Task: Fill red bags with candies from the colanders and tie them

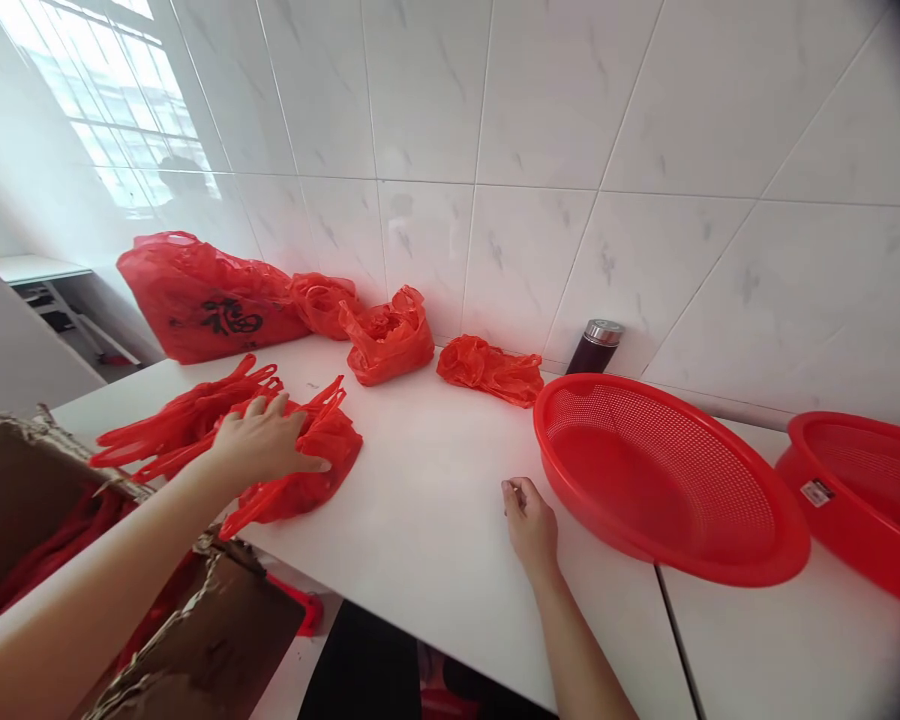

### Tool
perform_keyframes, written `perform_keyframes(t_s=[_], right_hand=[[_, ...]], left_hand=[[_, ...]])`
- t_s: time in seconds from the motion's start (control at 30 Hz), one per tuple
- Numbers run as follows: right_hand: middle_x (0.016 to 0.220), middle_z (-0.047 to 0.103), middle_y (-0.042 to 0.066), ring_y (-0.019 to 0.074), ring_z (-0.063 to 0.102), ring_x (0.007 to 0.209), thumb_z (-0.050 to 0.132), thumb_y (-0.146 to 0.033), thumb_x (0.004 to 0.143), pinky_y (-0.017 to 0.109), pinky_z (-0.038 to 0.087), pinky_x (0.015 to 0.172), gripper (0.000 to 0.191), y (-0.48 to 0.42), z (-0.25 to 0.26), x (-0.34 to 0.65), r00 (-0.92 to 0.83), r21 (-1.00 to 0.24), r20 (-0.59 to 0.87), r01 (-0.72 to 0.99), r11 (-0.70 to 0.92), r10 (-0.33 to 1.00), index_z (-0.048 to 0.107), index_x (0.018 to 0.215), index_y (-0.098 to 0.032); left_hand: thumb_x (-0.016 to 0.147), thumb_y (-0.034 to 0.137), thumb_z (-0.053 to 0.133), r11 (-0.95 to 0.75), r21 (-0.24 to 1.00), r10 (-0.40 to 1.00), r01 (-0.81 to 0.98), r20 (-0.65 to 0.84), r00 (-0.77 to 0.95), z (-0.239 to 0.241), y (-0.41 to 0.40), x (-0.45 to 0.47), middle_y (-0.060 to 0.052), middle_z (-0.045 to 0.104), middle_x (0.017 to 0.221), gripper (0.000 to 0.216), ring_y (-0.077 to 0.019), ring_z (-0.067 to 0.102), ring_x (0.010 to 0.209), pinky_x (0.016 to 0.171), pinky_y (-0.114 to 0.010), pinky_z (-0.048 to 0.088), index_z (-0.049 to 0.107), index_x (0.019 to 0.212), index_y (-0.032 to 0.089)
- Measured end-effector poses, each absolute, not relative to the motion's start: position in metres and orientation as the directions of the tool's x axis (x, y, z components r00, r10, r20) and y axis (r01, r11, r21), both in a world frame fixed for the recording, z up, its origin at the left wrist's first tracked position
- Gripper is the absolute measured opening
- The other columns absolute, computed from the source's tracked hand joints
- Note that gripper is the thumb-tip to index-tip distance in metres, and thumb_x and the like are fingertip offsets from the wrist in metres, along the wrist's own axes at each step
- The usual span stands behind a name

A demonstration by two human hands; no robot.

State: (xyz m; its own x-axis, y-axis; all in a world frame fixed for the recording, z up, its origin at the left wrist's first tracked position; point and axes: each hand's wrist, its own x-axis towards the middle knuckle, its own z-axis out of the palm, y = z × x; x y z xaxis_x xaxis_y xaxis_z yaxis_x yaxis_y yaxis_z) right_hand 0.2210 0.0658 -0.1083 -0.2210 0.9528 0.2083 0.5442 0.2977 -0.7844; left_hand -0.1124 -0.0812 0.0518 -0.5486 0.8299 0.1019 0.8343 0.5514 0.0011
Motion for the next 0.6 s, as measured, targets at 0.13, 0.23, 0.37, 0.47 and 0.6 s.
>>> perform_keyframes(t_s=[0.13, 0.23, 0.37, 0.47, 0.6], right_hand=[[0.06, 0.059, -0.002, 0.016, 0.052, 0.054, 0.036, -0.053, 0.091, 0.025, 0.034, 0.052, 0.037, 0.068, -0.111, 0.221, -0.221, -0.792, 0.233, 0.522, 0.317, 0.947, 0.056, 0.081, -0.024], [0.057, 0.055, -0.003, 0.0152, 0.049, 0.051, 0.035, -0.052, 0.092, 0.024, 0.033, 0.05, 0.037, 0.067, -0.109, 0.22, -0.212, -0.792, 0.238, 0.523, 0.316, 0.948, 0.056, 0.079, -0.024], [0.062, 0.058, -0.001, 0.0148, 0.05, 0.055, 0.036, -0.046, 0.095, 0.025, 0.037, 0.056, 0.034, 0.045, -0.097, 0.216, -0.276, -0.733, 0.354, 0.511, 0.449, 0.893, 0.059, 0.084, -0.023], [0.067, 0.059, 0.0, 0.0134, 0.051, 0.056, 0.039, -0.04, 0.095, 0.024, 0.039, 0.058, 0.03, 0.016, -0.091, 0.213, -0.448, -0.722, 0.349, 0.43, 0.541, 0.823, 0.061, 0.086, -0.022], [0.061, 0.056, -0.002, 0.013, 0.05, 0.05, 0.04, -0.044, 0.095, 0.023, 0.04, 0.05, 0.032, -0.013, -0.091, 0.224, -0.493, -0.869, 0.112, 0.372, 0.326, 0.863, 0.062, 0.085, -0.023]], left_hand=[[0.062, 0.038, 0.079, 0.505, -0.099, 0.862, 0.857, 0.002, -0.507, 0.015, -0.06, -0.143, -0.022, 0.055, 0.135, 0.05, -0.0443, 0.04, 0.13, 0.103, -0.061, 0.026, 0.068, 0.101, 0.009], [0.07, 0.042, 0.073, 0.431, -0.11, 0.897, 0.896, -0.057, -0.439, 0.003, -0.062, -0.164, -0.012, 0.067, 0.116, 0.038, -0.0342, 0.055, 0.116, 0.102, -0.048, 0.034, 0.068, 0.099, 0.017], [0.074, 0.052, 0.066, 0.44, -0.121, 0.891, 0.89, -0.063, -0.449, -0.001, -0.073, -0.187, -0.007, 0.069, 0.109, 0.04, -0.0295, 0.06, 0.108, 0.094, -0.036, 0.041, 0.068, 0.102, 0.023], [0.079, 0.056, 0.055, 0.544, -0.14, 0.835, 0.827, -0.008, -0.55, -0.003, -0.087, -0.203, -0.006, 0.068, 0.113, 0.043, -0.0291, 0.061, 0.106, 0.09, -0.039, 0.044, 0.065, 0.107, 0.026], [0.076, 0.061, 0.049, 0.615, -0.099, 0.788, 0.782, 0.074, -0.611, -0.002, -0.098, -0.2, -0.011, 0.068, 0.112, 0.047, -0.0376, 0.058, 0.111, 0.091, -0.054, 0.04, 0.066, 0.1, 0.025]])
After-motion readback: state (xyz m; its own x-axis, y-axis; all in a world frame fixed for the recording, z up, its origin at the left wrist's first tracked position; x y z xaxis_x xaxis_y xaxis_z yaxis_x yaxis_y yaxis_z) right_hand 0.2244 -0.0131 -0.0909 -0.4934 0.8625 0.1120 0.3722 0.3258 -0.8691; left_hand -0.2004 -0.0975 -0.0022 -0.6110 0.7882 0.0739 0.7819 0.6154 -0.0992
